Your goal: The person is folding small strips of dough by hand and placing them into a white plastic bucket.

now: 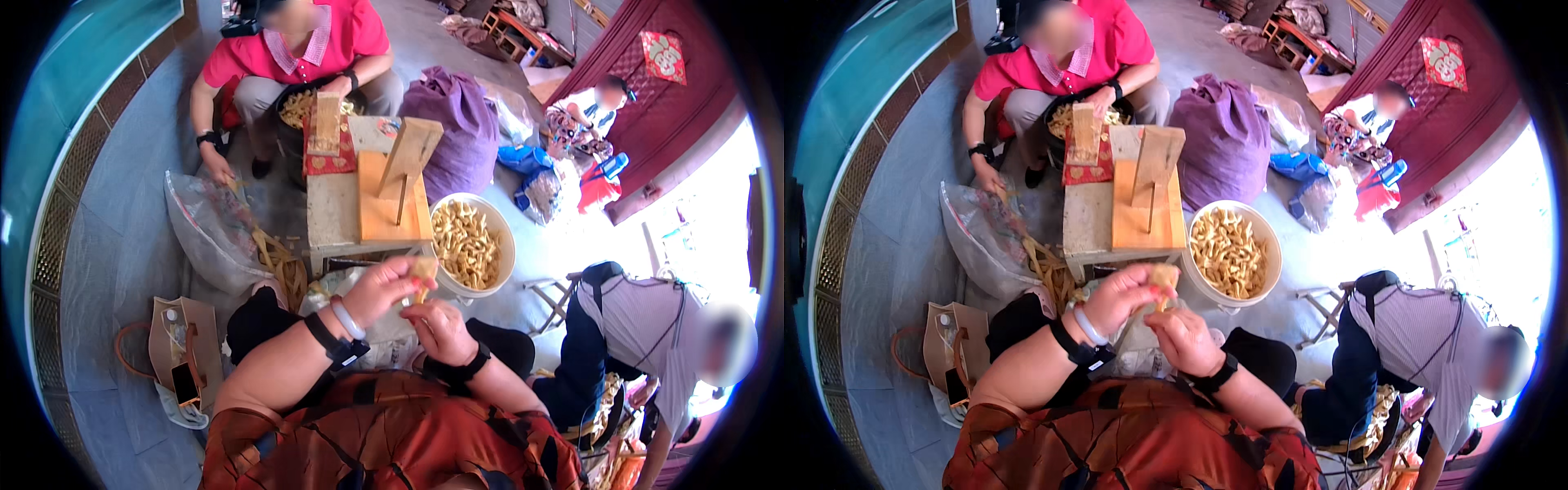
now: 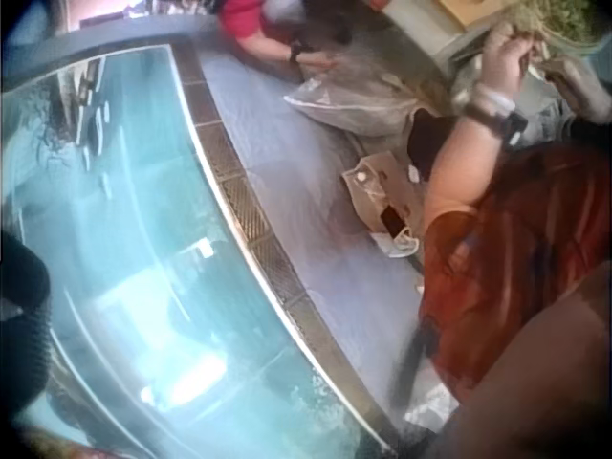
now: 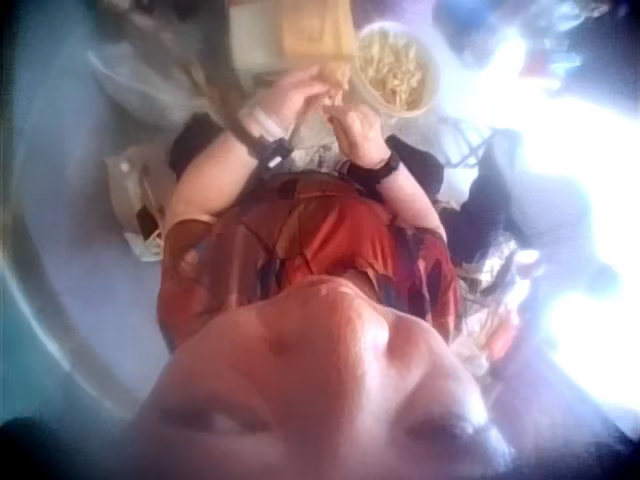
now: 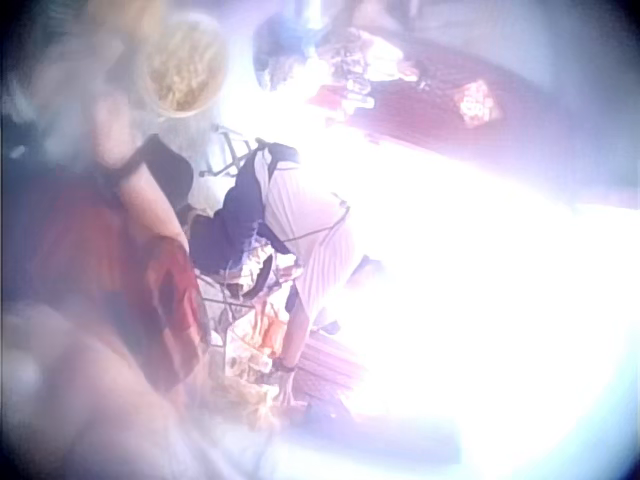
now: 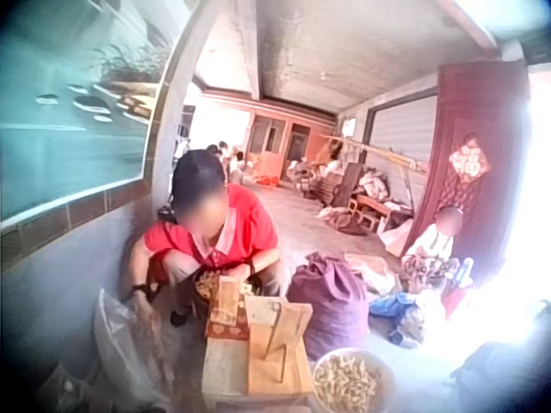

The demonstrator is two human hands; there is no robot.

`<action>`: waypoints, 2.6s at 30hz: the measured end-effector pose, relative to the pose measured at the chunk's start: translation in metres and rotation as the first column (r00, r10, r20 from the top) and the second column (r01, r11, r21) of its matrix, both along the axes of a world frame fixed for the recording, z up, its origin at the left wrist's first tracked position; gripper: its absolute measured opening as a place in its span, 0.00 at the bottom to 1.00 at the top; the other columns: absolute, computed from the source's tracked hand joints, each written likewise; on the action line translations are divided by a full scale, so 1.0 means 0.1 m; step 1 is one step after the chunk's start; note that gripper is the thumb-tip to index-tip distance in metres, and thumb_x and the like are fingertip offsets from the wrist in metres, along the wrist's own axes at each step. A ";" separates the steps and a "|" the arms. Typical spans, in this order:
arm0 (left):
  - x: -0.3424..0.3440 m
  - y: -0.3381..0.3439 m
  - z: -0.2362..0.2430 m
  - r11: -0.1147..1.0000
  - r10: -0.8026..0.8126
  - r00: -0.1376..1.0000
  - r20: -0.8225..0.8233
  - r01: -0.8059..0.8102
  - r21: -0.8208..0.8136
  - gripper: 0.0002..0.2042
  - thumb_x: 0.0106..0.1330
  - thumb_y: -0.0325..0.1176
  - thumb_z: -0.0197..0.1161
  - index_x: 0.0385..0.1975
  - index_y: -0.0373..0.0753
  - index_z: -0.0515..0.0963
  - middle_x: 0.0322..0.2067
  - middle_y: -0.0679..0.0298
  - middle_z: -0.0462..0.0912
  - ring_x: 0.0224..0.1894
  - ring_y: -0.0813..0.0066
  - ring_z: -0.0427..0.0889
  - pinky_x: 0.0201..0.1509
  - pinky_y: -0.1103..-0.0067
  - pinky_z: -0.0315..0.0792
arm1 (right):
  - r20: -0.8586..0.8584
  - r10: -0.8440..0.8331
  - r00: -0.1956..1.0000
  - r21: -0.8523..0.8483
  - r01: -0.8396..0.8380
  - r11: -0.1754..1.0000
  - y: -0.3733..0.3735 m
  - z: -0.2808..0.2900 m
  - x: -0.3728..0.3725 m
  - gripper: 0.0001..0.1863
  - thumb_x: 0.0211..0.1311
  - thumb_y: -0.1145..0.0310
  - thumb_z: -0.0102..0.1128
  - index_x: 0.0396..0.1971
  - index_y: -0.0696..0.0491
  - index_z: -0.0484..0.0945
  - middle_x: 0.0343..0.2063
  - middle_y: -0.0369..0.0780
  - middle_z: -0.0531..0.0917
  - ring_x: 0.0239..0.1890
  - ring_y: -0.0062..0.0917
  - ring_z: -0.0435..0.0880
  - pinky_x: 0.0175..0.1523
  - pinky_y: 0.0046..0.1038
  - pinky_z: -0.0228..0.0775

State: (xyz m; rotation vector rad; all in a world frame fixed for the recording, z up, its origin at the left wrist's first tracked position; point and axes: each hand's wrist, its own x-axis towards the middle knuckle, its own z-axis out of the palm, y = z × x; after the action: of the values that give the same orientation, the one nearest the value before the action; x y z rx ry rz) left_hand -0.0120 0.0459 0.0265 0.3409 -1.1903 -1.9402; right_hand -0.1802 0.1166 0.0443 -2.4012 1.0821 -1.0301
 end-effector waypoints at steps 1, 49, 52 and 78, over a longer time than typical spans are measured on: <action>-0.02 0.04 -0.02 0.997 0.045 0.993 0.105 -0.037 -0.070 0.15 0.66 0.24 0.51 0.52 0.32 0.74 0.42 0.63 0.81 0.42 0.78 0.78 0.51 0.80 0.70 | 0.033 -0.008 0.999 0.031 0.007 0.999 0.01 0.00 0.00 0.15 0.49 0.83 0.58 0.39 0.55 0.75 0.27 0.42 0.81 0.28 0.37 0.80 0.34 0.34 0.72; -0.18 0.06 -0.77 0.990 0.127 0.980 0.153 -0.114 -0.087 0.07 0.67 0.28 0.60 0.43 0.37 0.75 0.35 0.71 0.78 0.39 0.87 0.75 0.41 0.87 0.72 | 0.299 -0.403 0.865 0.720 0.073 0.690 -0.07 -0.26 -0.24 0.03 0.60 0.75 0.58 0.32 0.59 0.76 0.24 0.42 0.79 0.27 0.26 0.79 0.36 0.29 0.71; -0.12 0.07 -0.54 0.978 0.168 0.961 0.220 -0.134 -0.160 0.07 0.70 0.31 0.57 0.42 0.36 0.76 0.31 0.71 0.79 0.34 0.87 0.76 0.38 0.87 0.72 | 0.450 -0.413 0.792 0.756 -0.092 0.649 -0.12 -0.28 -0.27 0.07 0.62 0.70 0.58 0.31 0.59 0.75 0.24 0.43 0.79 0.25 0.28 0.78 0.32 0.29 0.69; 0.08 -0.40 -0.07 0.948 0.273 0.836 0.475 -0.150 -0.280 0.09 0.70 0.35 0.56 0.34 0.35 0.75 0.27 0.71 0.75 0.29 0.87 0.73 0.34 0.87 0.68 | 0.140 -0.152 0.978 0.301 0.104 0.948 -0.55 0.09 -0.22 0.06 0.53 0.79 0.61 0.30 0.56 0.73 0.20 0.38 0.77 0.20 0.22 0.76 0.27 0.23 0.68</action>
State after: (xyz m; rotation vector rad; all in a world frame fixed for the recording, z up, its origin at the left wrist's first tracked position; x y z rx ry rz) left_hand -0.0042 0.0062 0.0199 0.8657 -1.6233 -1.5334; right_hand -0.2021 0.0619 0.0536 -2.0011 1.2490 -1.0066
